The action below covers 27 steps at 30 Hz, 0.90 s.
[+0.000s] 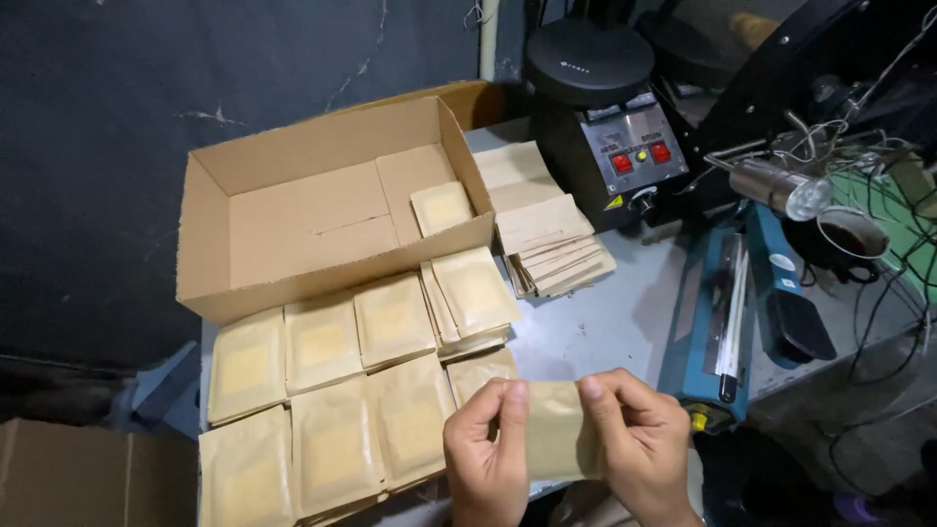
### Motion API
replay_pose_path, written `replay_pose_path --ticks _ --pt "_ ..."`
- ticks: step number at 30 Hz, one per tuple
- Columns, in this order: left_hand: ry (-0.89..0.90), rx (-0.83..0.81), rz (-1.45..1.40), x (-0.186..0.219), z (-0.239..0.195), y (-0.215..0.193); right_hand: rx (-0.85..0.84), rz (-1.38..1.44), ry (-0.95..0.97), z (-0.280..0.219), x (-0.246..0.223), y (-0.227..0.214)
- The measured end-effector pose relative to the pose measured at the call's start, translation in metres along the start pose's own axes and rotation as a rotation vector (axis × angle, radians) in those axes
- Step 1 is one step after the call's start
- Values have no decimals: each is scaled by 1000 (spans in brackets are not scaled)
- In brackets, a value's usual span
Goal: The person is sealing small paper pouches using a heat sealer and then placing the finished pouches into a cardboard box.
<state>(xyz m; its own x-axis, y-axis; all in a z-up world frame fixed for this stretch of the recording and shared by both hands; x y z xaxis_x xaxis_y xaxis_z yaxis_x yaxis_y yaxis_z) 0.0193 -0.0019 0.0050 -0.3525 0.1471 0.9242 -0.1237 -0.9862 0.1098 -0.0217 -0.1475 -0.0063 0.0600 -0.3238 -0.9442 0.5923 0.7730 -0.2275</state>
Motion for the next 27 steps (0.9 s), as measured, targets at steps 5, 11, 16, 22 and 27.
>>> replay_pose_path --ticks 5,11,16,22,27 --pt "252 81 158 15 4 1 37 -34 30 3 10 -2" --pt "554 301 369 35 -2 20 40 39 -225 -34 1 8" --pt "488 177 305 47 -8 24 -159 446 262 -46 30 11" --pt "517 75 313 38 -5 16 -36 333 239 -29 8 15" --pt "243 212 399 17 -6 1 45 302 347 -27 3 13"
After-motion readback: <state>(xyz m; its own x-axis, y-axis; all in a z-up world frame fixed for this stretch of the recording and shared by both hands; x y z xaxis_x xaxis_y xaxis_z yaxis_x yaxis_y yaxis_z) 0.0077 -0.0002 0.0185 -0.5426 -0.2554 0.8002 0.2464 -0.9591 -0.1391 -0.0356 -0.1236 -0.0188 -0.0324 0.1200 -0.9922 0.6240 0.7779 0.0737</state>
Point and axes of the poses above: each hand's wrist, its own z-axis towards the middle knuckle, its own y-axis out of the palm, x = y × z, the point moved 2 cm from there along z, towards the middle knuckle, and after that the axes turned 7 degrees about y, right-handed, at the moved point
